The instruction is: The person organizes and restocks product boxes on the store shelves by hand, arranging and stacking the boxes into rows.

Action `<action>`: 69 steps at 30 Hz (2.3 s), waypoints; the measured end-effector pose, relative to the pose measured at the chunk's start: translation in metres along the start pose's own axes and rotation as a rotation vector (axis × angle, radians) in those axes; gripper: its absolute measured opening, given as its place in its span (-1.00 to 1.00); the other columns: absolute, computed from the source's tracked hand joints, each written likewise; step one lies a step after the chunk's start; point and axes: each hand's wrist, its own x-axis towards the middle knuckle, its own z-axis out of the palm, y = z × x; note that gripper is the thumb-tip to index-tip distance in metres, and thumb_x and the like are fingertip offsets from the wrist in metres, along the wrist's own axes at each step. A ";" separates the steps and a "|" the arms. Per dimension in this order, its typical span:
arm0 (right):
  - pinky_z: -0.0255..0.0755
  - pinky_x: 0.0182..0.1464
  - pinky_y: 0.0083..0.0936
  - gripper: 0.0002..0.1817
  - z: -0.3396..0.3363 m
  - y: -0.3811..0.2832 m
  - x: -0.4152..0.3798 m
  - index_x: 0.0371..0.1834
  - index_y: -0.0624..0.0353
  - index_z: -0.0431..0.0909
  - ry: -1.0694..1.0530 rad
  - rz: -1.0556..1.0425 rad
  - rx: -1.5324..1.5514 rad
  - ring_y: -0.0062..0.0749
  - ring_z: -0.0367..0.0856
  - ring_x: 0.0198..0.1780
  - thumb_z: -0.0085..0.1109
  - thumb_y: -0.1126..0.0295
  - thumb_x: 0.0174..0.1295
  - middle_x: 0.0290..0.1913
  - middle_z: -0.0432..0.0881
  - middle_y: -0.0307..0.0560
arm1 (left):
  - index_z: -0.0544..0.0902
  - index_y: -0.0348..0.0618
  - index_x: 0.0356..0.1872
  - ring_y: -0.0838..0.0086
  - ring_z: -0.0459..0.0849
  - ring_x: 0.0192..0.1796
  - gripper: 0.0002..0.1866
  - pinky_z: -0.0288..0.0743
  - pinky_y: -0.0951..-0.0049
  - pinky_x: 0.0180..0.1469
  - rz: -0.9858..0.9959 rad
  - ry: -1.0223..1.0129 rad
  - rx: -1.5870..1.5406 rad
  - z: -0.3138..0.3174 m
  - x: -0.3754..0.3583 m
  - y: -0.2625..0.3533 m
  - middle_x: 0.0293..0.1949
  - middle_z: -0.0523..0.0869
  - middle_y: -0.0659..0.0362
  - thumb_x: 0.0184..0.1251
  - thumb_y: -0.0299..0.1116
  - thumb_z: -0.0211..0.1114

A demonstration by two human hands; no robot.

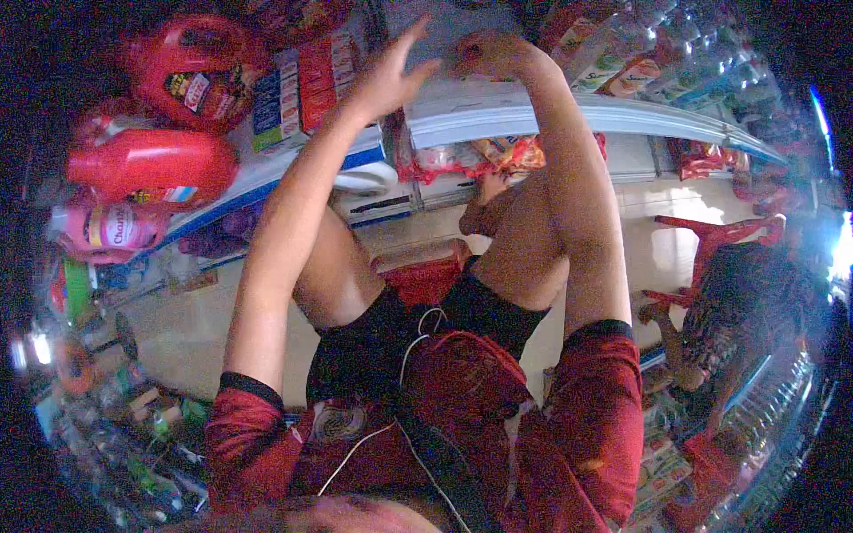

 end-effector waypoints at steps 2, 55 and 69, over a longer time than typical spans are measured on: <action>0.53 -0.26 -0.38 -0.70 0.004 -0.008 0.005 -0.16 0.08 0.65 0.011 0.015 0.139 -0.41 0.60 -0.33 0.26 0.15 0.13 -0.29 0.70 -0.16 | 0.28 -0.17 0.37 -0.01 0.54 0.20 -0.31 0.43 0.19 0.22 0.006 0.071 0.021 -0.015 -0.002 -0.019 0.18 0.54 -0.18 0.27 -0.17 0.31; 0.43 0.07 -0.34 -0.61 -0.015 0.057 -0.007 0.16 0.15 0.48 0.769 -0.809 -0.096 -0.36 0.54 0.00 0.12 0.51 0.22 -0.04 0.63 -0.07 | 0.11 -0.26 0.44 0.00 0.27 0.40 -0.25 0.17 0.19 0.39 0.051 0.326 -0.308 0.056 0.025 0.050 0.36 0.28 -0.21 0.24 -0.43 0.21; 0.22 0.39 -0.44 -0.53 0.003 0.056 -0.051 0.29 0.16 0.35 0.170 0.046 -0.839 -0.31 0.42 0.27 -0.02 0.35 0.30 0.17 0.54 -0.09 | 0.03 -0.36 0.45 0.04 0.51 0.22 -0.21 0.31 0.31 0.29 -0.113 0.012 -0.400 0.101 0.029 0.022 0.19 0.49 -0.26 0.25 -0.42 0.22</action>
